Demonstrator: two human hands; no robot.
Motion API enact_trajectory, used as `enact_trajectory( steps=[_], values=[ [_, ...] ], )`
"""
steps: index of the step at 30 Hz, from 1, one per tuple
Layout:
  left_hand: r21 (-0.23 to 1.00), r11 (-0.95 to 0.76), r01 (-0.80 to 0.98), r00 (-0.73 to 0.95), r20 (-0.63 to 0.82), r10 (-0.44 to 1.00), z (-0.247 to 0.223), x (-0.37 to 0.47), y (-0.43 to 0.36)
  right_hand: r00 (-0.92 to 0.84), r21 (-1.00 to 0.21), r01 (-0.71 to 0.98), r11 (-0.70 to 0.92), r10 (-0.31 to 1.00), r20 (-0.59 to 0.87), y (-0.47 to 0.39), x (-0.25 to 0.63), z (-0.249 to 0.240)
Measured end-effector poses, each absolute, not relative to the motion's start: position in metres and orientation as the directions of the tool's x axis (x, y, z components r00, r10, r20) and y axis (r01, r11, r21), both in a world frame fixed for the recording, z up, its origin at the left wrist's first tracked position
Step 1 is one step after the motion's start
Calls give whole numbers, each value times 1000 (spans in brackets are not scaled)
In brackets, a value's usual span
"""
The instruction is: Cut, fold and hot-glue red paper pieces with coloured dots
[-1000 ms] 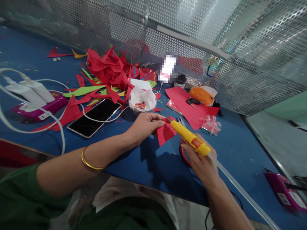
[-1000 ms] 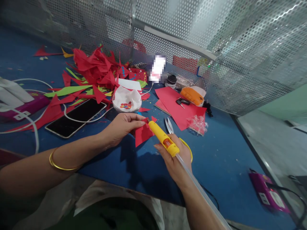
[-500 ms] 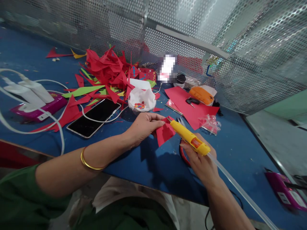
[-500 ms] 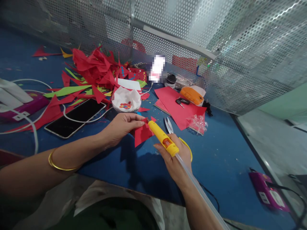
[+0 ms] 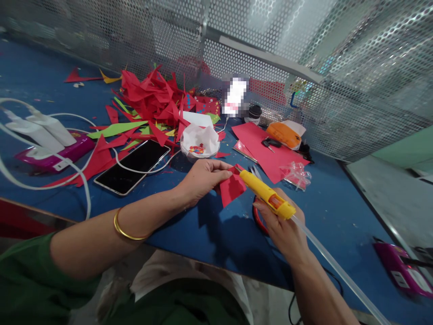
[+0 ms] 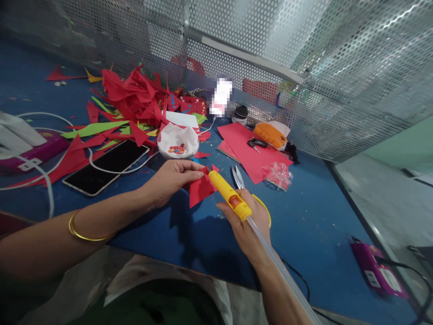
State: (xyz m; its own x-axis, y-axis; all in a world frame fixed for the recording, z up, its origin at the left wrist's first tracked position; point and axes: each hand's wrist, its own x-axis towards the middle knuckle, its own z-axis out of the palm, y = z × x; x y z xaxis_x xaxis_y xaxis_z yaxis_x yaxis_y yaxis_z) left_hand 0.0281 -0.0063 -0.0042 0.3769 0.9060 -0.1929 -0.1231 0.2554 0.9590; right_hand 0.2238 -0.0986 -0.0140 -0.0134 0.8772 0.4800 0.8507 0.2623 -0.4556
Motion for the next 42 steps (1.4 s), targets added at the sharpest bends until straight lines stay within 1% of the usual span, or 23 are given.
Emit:
enact_trajectory(
  steps=[5,11,16,21,27,33,42],
  values=[
    [957,256,-133,375,-191,907,-3,28,-7,-40,-404,875,268,870,491,-100,222,-10],
    [960,255,-120,373,-194,907,-1,28,-7,-61,-407,875,263,893,446,-100,227,-13],
    [961,251,-119,376,-191,907,-2,28,-7,-70,-371,889,268,881,467,-100,226,-11],
    [960,250,-124,379,-187,906,-4,28,-6,-42,-384,886,259,871,490,-99,223,-9],
    [962,249,-116,373,-190,908,-3,28,-7,-54,-370,887,277,858,512,-98,221,-8],
    [964,235,-123,373,-174,911,-2,28,-7,-46,-378,890,256,873,485,-99,222,-7],
    [959,250,-132,373,-186,909,-3,29,-7,-63,-363,889,280,860,507,-98,221,-6]
  ],
)
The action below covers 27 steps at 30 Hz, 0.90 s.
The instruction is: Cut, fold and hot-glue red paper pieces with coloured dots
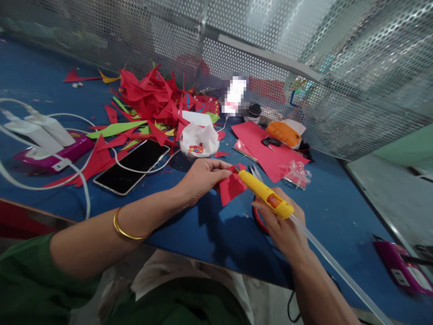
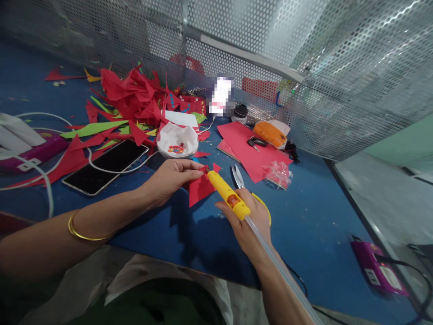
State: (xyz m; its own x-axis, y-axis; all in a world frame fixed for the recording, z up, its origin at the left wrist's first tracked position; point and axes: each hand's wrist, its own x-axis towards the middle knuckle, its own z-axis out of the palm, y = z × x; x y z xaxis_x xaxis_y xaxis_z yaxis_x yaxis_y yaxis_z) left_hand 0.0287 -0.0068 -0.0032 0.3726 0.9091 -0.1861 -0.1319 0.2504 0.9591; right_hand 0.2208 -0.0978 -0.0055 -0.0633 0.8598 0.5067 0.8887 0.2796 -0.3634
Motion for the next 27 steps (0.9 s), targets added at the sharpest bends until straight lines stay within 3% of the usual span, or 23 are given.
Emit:
enact_trajectory(
  steps=[27],
  values=[
    [954,265,-139,358,-201,912,-5,29,-5,-48,-354,901,250,869,492,-100,222,-5]
  ],
)
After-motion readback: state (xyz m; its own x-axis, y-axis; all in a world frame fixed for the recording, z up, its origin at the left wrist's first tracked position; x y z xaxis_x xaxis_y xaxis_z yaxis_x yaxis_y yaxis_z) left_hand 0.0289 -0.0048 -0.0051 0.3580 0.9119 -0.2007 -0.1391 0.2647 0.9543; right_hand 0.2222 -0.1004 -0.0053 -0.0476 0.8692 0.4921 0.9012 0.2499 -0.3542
